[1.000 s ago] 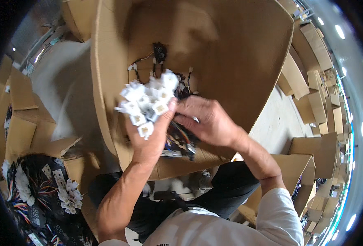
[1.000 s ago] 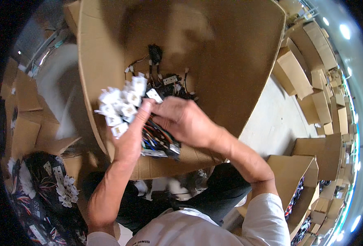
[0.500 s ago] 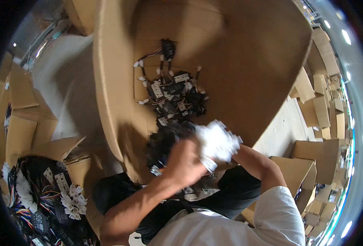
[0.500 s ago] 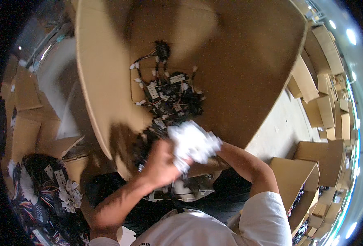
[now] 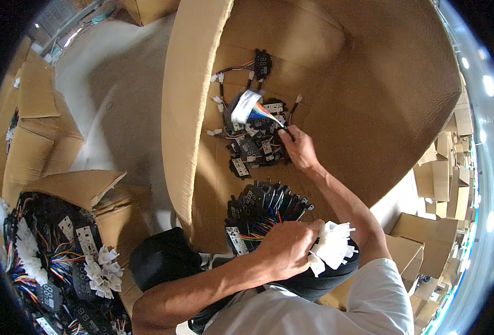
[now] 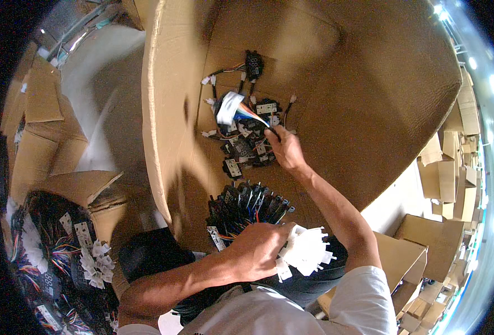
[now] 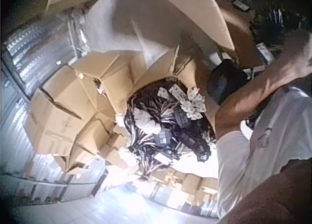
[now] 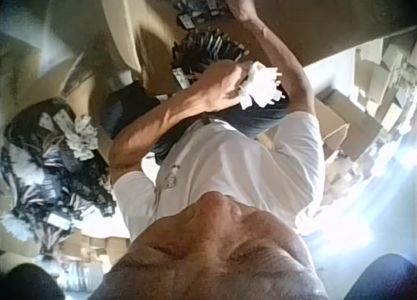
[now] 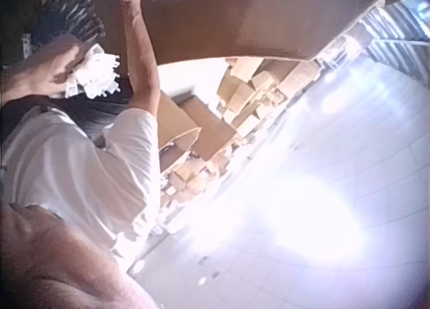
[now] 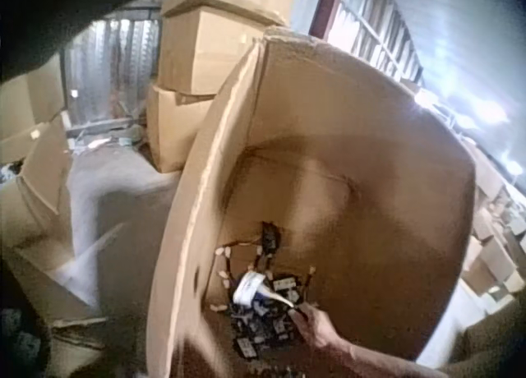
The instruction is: The person gathers electronic wire harnesses from a cardboard box by hand, bundles them together, and secures them with a rubber band before gathering more wire harnesses from the box.
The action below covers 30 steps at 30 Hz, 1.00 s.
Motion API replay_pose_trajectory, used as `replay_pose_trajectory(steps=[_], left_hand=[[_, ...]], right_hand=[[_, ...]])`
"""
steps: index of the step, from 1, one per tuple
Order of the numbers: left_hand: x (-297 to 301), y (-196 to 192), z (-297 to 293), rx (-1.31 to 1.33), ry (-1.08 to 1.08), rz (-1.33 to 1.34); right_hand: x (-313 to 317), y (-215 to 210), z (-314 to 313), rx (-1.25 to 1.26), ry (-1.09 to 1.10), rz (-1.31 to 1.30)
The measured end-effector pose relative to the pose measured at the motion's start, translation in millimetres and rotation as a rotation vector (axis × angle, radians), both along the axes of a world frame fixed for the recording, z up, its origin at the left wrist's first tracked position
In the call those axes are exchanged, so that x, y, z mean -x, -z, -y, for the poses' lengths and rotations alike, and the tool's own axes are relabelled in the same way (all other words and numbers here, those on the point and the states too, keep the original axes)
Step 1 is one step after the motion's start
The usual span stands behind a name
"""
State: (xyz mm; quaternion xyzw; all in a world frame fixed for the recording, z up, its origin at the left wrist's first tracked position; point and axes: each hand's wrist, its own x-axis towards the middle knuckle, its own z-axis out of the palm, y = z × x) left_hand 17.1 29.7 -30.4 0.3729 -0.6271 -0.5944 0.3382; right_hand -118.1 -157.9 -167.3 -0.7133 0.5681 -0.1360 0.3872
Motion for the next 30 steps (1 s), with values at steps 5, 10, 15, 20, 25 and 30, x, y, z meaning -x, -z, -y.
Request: replay_pose_trajectory(steps=[5, 10, 15, 20, 25, 30], left_hand=[[-1.7, -6.8, 6.0, -0.007, -0.019, -0.032], [-2.2, 5.4, -4.0, -0.069, 0.049, 0.074], [22.5, -11.2, 5.5, 0.011, -0.010, -0.133], [5.3, 9.3, -7.4, -0.051, -0.236, 0.084], [18.9, 4.9, 1.2, 0.060, -0.339, 0.080], [23.9, 2.0, 7.7, 0.146, -0.591, -0.327]], right_hand=[[23.0, 143.9, 7.8, -0.444, 0.299, -0.359], [-0.5, 206.7, -31.1, -0.619, 0.431, -0.259], [134.1, 207.5, 11.8, -0.286, 0.197, -0.455], [37.7, 15.7, -10.6, -0.522, 0.288, 0.014], [102.8, -93.2, -20.0, 0.088, -0.124, -0.444], [76.7, -208.9, -86.4, 0.087, -0.572, -0.160]])
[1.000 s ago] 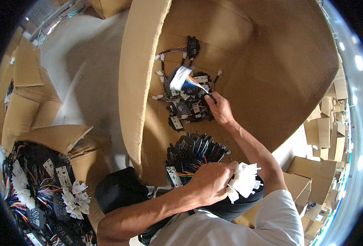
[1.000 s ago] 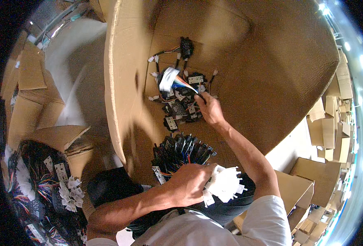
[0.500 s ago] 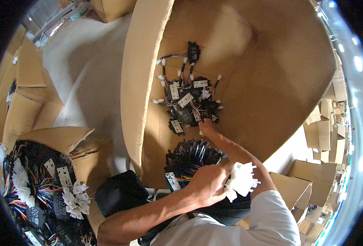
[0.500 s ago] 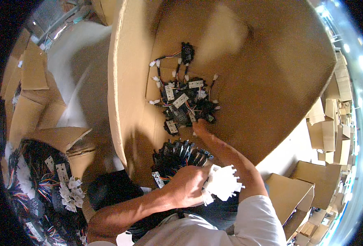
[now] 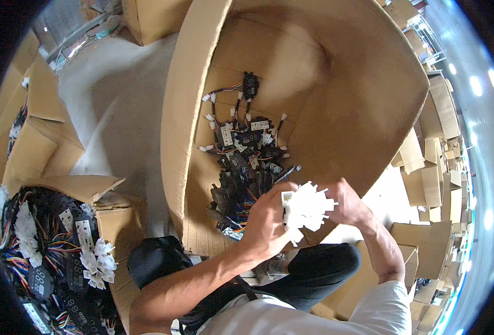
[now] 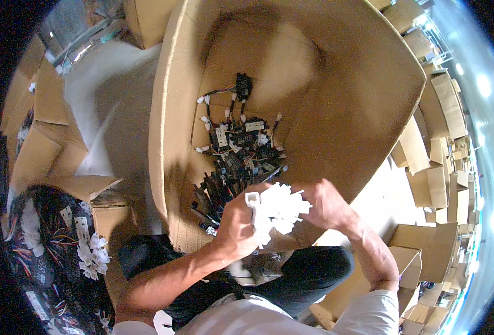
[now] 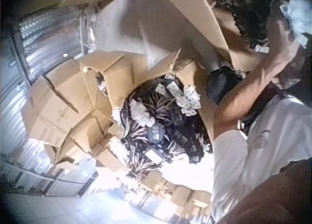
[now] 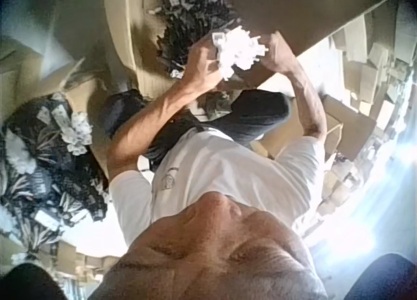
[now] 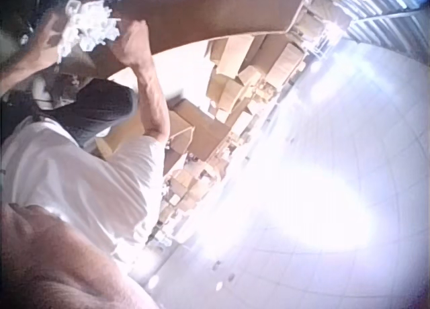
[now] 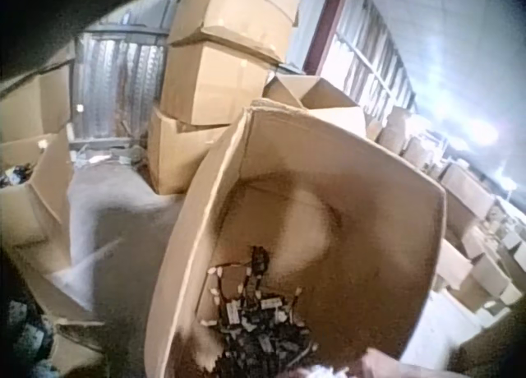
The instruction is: The person gathers electronic wire harnesses from a cardboard box by hand, bundles them together, and secures them with a rubber band before gathering more wire harnesses from the box.
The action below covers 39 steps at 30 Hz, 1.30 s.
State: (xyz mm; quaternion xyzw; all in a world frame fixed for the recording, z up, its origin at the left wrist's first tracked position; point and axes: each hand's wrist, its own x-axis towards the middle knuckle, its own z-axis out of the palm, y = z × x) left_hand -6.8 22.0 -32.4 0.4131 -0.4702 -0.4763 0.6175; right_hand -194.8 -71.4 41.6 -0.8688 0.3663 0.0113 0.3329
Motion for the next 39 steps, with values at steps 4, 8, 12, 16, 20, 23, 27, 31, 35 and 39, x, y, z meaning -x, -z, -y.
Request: replay_pose_trajectory(steps=[4, 8, 12, 16, 20, 23, 27, 31, 35, 39], left_hand=[[-16.7, -14.8, 12.2, 0.144, 0.185, 0.139], [-18.1, -10.0, 16.1, 0.126, 0.222, 0.116], [-28.0, -8.3, 22.8, 0.142, 0.222, 0.155], [-18.8, -15.6, 21.8, 0.069, 0.125, 0.194], [-22.7, -8.6, 14.1, -0.071, 0.058, 0.291], [-34.7, -20.3, 16.0, -0.085, 0.044, 0.231], [-49.9, -9.1, 9.3, -0.275, -0.023, 0.252], [-57.0, -3.6, 9.7, -0.363, -0.062, 0.282], [-31.2, -34.3, 28.5, -0.227, 0.070, 0.008], [-48.7, -9.3, 23.6, -0.201, -0.036, 0.234]], right_hand=[[-11.0, -15.3, -4.6, -0.265, 0.070, 0.036], [-16.5, -12.2, 1.3, -0.179, 0.063, 0.205], [-20.3, 2.8, 20.3, -0.465, 0.115, 0.305], [-23.4, 32.4, 72.0, -0.951, 0.199, 0.504], [-71.8, 100.1, 146.8, -0.713, 0.404, 0.497], [-120.7, 185.6, 199.8, 0.075, 0.072, 0.274], [-231.5, 249.4, 221.0, 0.388, 0.062, 0.014], [-283.8, 366.1, 237.8, 0.630, 0.088, -0.035], [-138.8, 449.1, 359.5, 0.107, 0.593, 0.604], [-225.9, 430.2, 271.1, -0.046, 0.561, 0.705]])
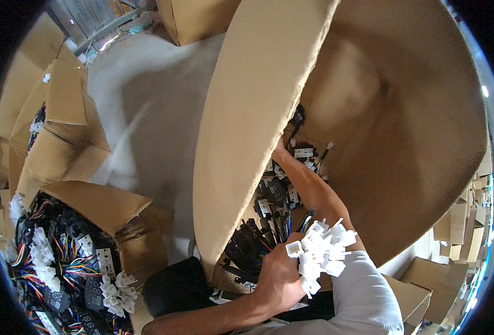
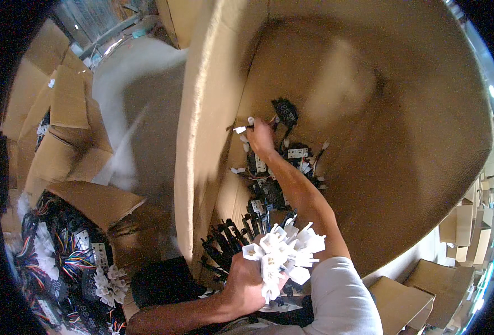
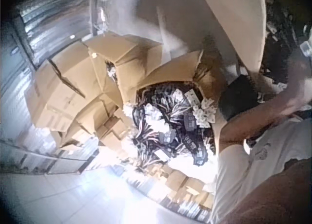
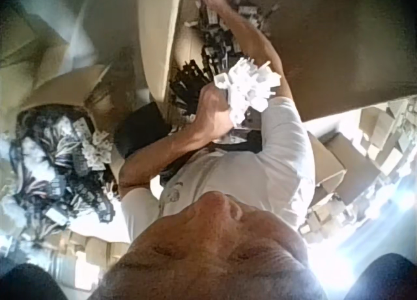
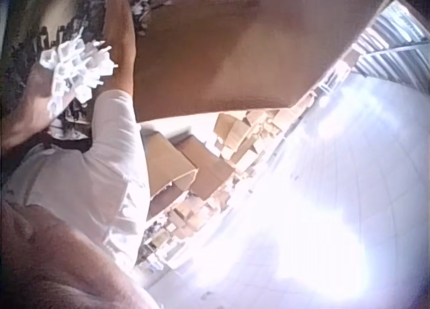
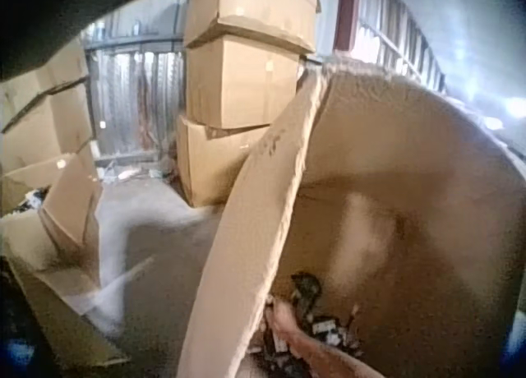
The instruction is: The person gathers electronic wire harnesses from a cardboard box by hand, bundles them together, and secures them with a rubber band before gathering more wire harnesses from the box.
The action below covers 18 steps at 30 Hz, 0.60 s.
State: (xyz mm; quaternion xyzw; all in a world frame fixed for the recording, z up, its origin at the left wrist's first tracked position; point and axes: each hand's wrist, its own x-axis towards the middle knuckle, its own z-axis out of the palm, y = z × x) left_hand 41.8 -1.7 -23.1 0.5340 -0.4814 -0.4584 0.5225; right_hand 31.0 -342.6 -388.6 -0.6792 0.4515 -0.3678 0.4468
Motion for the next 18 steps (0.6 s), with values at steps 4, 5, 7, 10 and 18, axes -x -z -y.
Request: replay_pose_trajectory(steps=[4, 5, 7, 10, 18], left_hand=[[-0.7, 0.4, -14.1, -0.049, -0.021, -0.005], [1.2, -2.1, -17.1, -0.032, -0.039, -0.019], [10.1, -12.6, -19.9, -0.013, -0.026, -0.087], [12.9, -18.1, -29.3, 0.022, -0.053, -0.195], [24.3, -36.6, -56.1, 0.207, -0.238, -0.188]], right_hand=[[10.2, -117.1, -55.6, 0.206, 0.034, -0.215], [25.8, -146.9, -63.8, 0.251, 0.067, -0.159], [74.8, -207.9, -66.3, 0.234, 0.140, 0.015], [103.4, -289.4, -95.2, 0.497, 0.197, 0.073], [176.5, -381.3, -158.3, 0.533, 0.169, 0.052]])
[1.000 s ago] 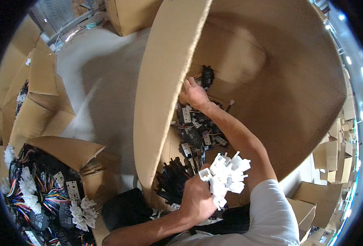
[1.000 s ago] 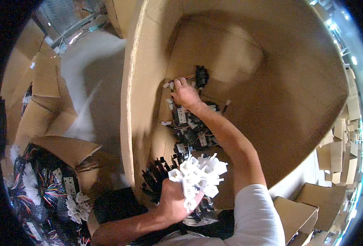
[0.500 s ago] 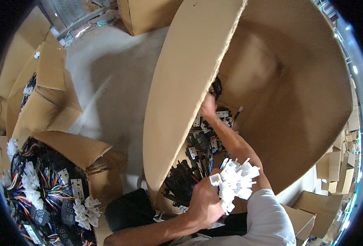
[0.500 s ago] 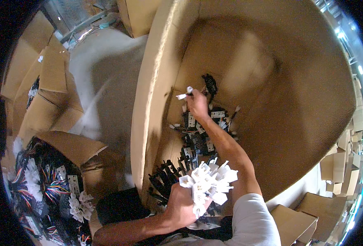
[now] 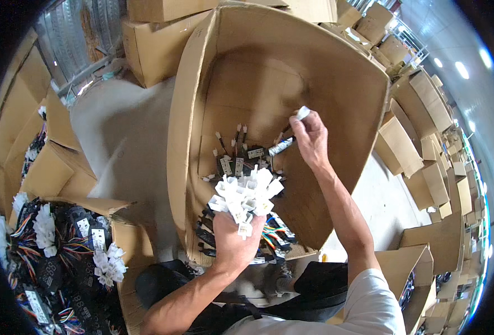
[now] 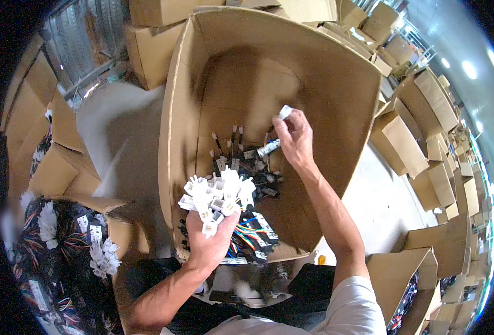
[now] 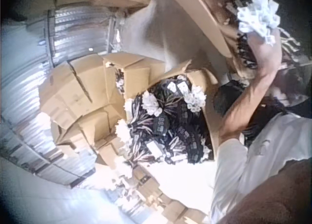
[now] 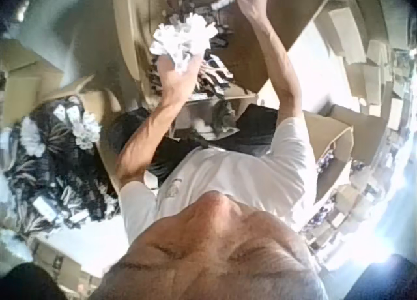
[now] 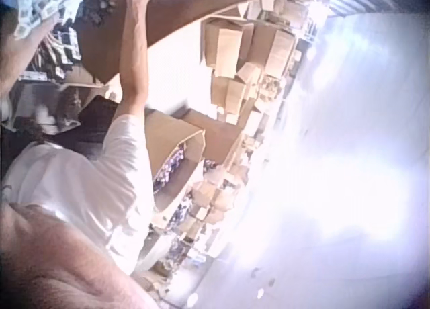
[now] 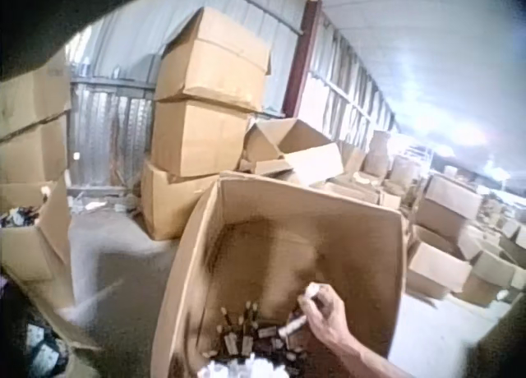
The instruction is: The person gathers electronic wire harnesses from a cardboard box by hand, bundles them together, and secures them with a rubber band before gathering more wire harnesses from the box.
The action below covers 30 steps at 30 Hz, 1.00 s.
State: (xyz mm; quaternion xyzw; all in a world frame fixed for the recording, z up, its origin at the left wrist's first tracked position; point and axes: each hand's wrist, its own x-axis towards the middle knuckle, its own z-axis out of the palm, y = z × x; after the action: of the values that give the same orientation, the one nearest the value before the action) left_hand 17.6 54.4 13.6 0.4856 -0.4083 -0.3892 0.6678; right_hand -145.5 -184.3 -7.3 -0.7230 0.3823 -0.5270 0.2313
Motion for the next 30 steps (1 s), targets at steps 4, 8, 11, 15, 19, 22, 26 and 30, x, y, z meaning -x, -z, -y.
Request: replay_pose_trajectory(steps=[4, 8, 11, 15, 19, 22, 26, 30], left_hand=[[12.2, -3.1, -35.7, -0.159, 0.394, -0.085], [22.4, -3.3, -50.6, 0.009, 0.633, 0.183], [18.6, 12.8, -53.0, -0.142, 0.825, 0.246], [16.2, 19.2, -48.1, -0.176, 0.845, 0.250], [5.5, 14.9, -32.3, -0.230, 0.743, 0.274], [-13.6, 17.7, -24.6, -0.334, 0.684, 0.332], [-14.4, 18.4, -16.4, -0.210, 0.586, 0.347], [-17.1, 12.6, -13.8, -0.180, 0.506, 0.355]], right_hand=[[24.6, -33.1, -24.1, -0.160, 0.044, -0.040], [32.0, 9.2, -16.0, -0.646, -0.144, 0.105], [32.6, 72.1, -4.6, -0.876, -0.023, -0.027], [38.9, 178.8, 18.6, -0.723, 0.066, -0.684], [23.3, 262.2, 27.2, -1.348, 0.323, -0.079], [-21.2, 318.9, 27.7, -1.471, 0.428, -0.030], [37.7, 374.1, 67.9, -1.377, 0.527, 0.220], [44.8, 382.0, 85.1, -1.520, 0.690, 0.056]])
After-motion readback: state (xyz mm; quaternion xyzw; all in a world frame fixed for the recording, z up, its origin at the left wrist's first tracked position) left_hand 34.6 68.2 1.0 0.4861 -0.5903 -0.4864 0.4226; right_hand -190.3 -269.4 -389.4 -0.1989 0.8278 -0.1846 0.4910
